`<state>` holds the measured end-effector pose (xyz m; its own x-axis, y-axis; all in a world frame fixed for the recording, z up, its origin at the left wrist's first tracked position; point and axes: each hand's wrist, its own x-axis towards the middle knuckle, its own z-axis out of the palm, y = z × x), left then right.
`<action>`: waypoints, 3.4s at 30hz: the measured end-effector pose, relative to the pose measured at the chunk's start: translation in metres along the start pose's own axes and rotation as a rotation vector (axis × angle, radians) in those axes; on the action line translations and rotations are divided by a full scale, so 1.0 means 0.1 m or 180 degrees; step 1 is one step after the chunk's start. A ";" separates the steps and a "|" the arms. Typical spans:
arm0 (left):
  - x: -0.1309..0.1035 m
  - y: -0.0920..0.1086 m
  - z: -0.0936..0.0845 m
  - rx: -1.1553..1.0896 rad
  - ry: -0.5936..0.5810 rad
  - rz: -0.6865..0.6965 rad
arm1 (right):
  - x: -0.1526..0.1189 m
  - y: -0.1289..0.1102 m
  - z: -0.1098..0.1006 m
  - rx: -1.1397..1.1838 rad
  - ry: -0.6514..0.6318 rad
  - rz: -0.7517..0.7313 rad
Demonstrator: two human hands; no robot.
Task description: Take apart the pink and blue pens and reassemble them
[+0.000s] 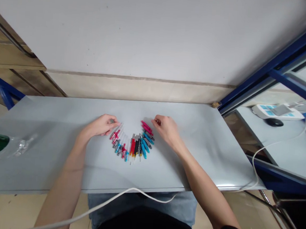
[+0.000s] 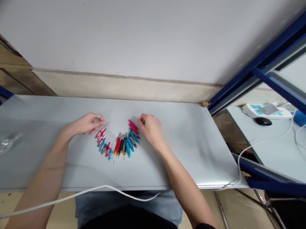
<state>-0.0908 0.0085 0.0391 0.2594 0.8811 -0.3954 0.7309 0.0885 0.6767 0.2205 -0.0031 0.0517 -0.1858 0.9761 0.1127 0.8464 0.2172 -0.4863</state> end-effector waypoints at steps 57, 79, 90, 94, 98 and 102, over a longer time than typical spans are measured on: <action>0.23 -0.03 0.29 0.1348 0.1979 0.0206 | 0.22 0.44 0.33 0.0393 0.0479 0.0039; 0.24 0.02 0.36 0.1676 0.1954 0.0631 | 0.23 0.49 0.31 0.0945 0.0918 0.0073; 0.33 -0.03 0.36 0.1672 0.1929 0.0535 | 0.27 0.48 0.29 0.1125 0.1006 0.0051; 0.34 -0.02 0.38 0.1675 0.1916 0.0513 | 0.26 0.49 0.29 0.1107 0.1061 0.0114; 0.32 0.02 0.38 0.1595 0.1946 0.0536 | 0.23 0.49 0.29 0.1100 0.1154 0.0181; 0.31 0.03 0.35 0.1158 0.2133 0.0406 | 0.23 0.47 0.31 0.1195 0.1225 0.0153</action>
<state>-0.0585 0.0197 0.0077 0.0029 0.9775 0.2108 0.9125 -0.0888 0.3993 0.2405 0.0296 0.0050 0.1049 0.9279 0.3577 0.5998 0.2279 -0.7670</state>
